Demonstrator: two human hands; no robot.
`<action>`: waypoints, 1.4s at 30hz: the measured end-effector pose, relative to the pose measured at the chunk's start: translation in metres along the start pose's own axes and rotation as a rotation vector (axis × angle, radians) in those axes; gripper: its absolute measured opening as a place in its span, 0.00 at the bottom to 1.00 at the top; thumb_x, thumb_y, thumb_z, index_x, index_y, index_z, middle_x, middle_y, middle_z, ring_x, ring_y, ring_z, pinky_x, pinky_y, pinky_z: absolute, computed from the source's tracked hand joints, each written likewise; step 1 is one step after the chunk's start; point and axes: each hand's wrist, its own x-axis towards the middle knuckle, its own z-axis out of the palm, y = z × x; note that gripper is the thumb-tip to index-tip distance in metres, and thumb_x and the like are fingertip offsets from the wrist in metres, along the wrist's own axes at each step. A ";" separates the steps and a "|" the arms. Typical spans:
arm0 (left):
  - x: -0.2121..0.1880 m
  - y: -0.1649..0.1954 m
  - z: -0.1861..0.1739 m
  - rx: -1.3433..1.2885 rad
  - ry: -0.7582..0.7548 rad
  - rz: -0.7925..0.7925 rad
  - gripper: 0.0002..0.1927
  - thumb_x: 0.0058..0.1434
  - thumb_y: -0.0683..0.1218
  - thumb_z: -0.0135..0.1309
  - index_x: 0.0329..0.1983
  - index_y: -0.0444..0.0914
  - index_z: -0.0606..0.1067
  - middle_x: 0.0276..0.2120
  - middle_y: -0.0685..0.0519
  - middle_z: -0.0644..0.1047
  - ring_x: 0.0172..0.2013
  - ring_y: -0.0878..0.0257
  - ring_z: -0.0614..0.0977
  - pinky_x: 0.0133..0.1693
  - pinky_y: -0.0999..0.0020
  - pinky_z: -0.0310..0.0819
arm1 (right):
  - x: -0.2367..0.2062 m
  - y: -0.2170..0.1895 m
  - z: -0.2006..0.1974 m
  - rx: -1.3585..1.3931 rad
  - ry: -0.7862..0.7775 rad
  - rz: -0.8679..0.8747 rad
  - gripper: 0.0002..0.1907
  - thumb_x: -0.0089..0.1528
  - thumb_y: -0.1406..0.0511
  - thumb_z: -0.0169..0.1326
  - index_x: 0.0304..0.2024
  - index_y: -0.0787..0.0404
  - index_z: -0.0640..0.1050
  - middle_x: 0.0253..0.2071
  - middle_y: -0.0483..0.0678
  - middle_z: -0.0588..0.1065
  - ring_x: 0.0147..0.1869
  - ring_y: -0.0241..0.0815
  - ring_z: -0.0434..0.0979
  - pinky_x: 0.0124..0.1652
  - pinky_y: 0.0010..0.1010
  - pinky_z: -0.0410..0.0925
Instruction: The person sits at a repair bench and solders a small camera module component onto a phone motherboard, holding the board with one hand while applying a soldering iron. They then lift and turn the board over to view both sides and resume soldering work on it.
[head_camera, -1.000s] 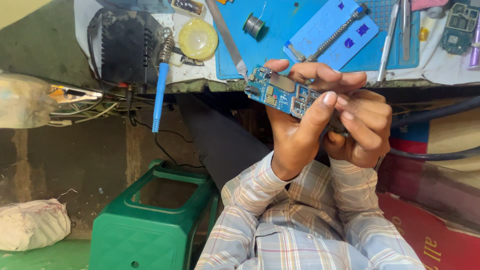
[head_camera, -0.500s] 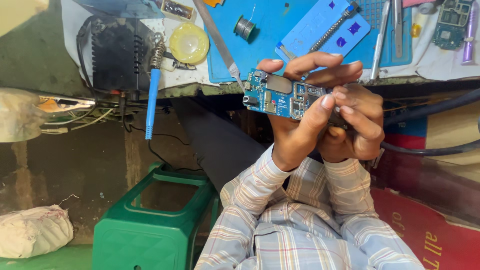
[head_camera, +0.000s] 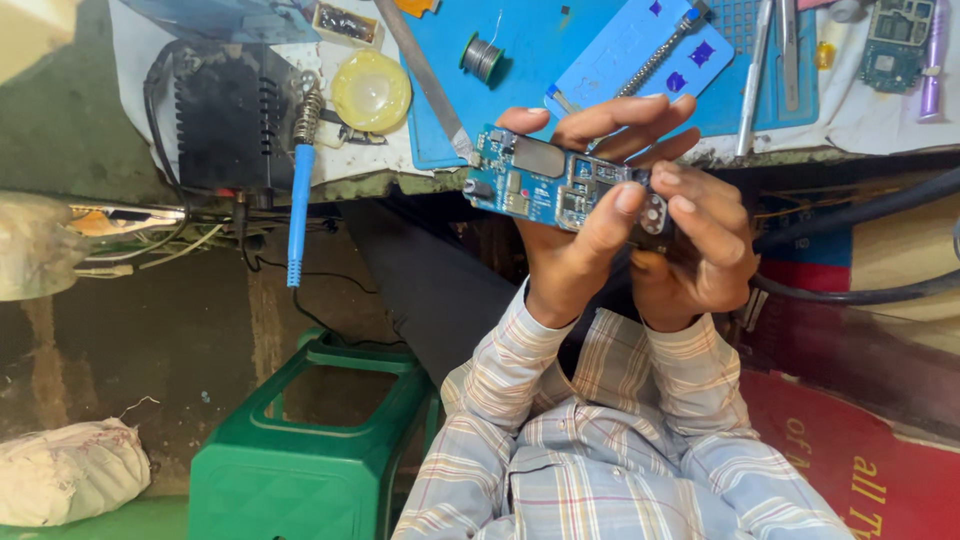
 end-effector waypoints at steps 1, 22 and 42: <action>-0.001 -0.001 0.000 -0.032 0.015 -0.006 0.27 0.77 0.37 0.54 0.67 0.47 0.53 0.60 0.40 0.69 0.63 0.44 0.72 0.65 0.42 0.67 | 0.002 -0.001 -0.001 -0.022 -0.009 -0.023 0.22 0.70 0.53 0.56 0.57 0.62 0.70 0.53 0.55 0.76 0.58 0.55 0.80 0.56 0.43 0.76; 0.016 0.015 0.002 -0.001 0.090 -0.146 0.45 0.72 0.64 0.53 0.81 0.41 0.46 0.74 0.46 0.57 0.73 0.45 0.61 0.74 0.51 0.55 | 0.049 -0.013 -0.030 0.080 0.024 -0.105 0.19 0.67 0.56 0.59 0.46 0.64 0.72 0.43 0.54 0.76 0.46 0.50 0.79 0.49 0.39 0.74; 0.007 0.049 0.022 0.891 -0.146 0.023 0.09 0.64 0.38 0.66 0.37 0.33 0.74 0.26 0.52 0.73 0.25 0.66 0.73 0.30 0.73 0.66 | 0.050 -0.056 -0.048 0.385 0.105 0.504 0.15 0.69 0.66 0.61 0.54 0.71 0.79 0.44 0.48 0.79 0.42 0.29 0.73 0.46 0.17 0.65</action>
